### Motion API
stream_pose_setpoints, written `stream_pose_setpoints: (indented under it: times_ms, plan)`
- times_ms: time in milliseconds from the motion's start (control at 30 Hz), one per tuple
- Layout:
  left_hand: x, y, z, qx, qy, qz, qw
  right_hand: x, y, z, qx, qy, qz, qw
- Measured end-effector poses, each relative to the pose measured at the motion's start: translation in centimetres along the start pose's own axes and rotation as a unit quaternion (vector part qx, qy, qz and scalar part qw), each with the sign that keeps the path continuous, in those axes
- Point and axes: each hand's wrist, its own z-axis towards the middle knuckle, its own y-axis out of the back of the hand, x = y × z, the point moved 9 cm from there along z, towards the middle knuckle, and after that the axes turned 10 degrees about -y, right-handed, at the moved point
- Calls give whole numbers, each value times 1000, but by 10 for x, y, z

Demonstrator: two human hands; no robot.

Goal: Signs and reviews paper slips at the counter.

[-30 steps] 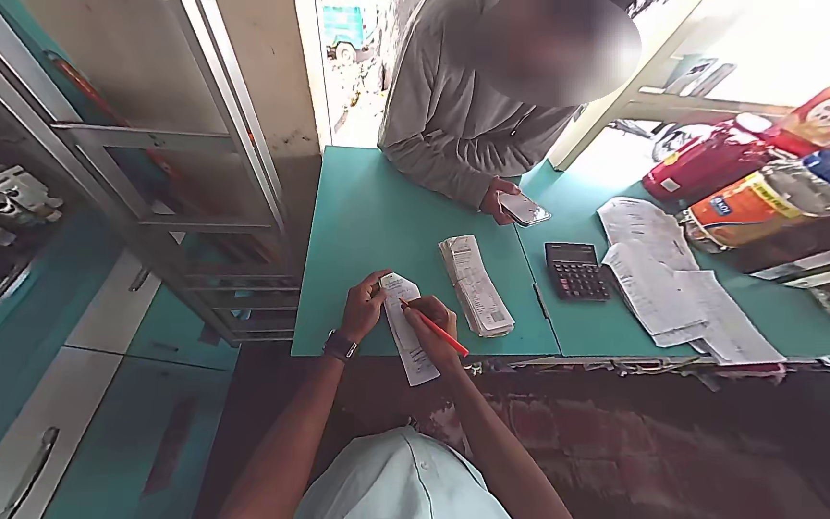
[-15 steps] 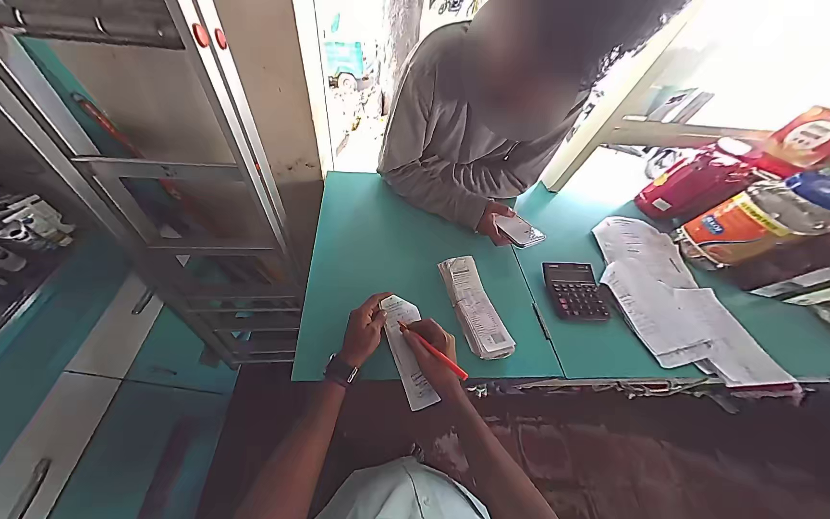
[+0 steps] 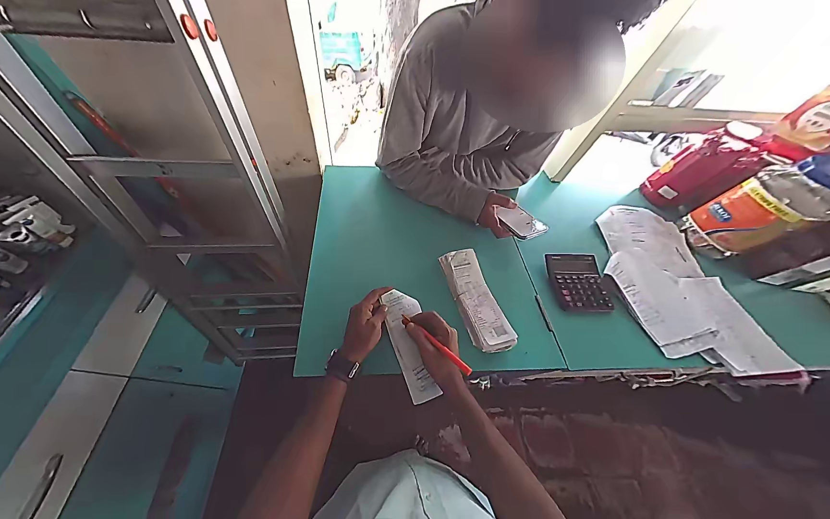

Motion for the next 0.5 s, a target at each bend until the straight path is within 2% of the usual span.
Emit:
stream_pose_setpoints:
  times_ms: [500]
  plan:
    - [-2,0,-1,-7,-1,0,1000,1,0,0,4,2,2,1000]
